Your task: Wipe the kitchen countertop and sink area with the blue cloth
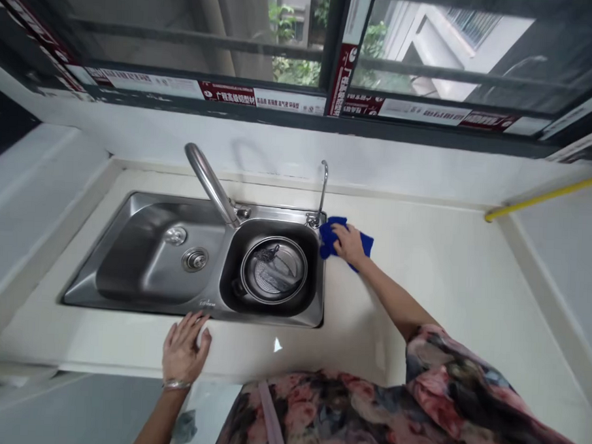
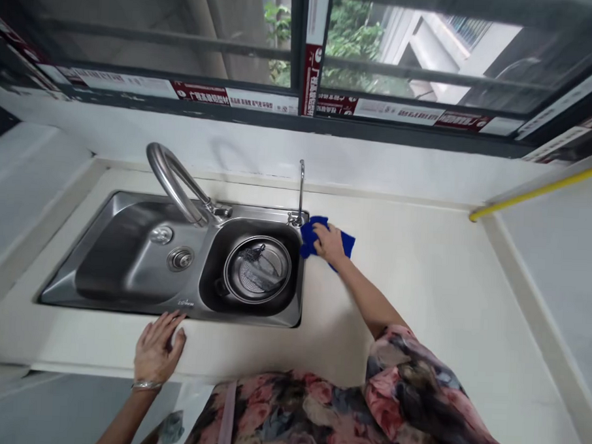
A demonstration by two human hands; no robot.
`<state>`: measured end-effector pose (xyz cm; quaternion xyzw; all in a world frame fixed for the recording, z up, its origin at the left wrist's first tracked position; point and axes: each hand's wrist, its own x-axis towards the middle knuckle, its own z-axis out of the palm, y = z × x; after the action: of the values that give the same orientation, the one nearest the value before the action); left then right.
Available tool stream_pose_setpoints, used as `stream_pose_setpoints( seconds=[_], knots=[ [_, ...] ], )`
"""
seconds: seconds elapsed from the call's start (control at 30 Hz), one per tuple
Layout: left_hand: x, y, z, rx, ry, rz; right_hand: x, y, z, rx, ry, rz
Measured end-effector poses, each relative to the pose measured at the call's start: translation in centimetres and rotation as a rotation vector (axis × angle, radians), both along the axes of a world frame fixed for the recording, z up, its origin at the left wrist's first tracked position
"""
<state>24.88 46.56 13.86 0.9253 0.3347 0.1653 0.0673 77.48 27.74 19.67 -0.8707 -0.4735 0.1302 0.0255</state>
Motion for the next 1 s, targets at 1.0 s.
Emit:
stream_pose_setpoints(
  seconds=[1.0],
  knots=[
    [-0.9,0.5,0.0,0.122,0.014,-0.097,9.6,9.4,-3.7,0.329,-0.164,-0.126]
  ],
)
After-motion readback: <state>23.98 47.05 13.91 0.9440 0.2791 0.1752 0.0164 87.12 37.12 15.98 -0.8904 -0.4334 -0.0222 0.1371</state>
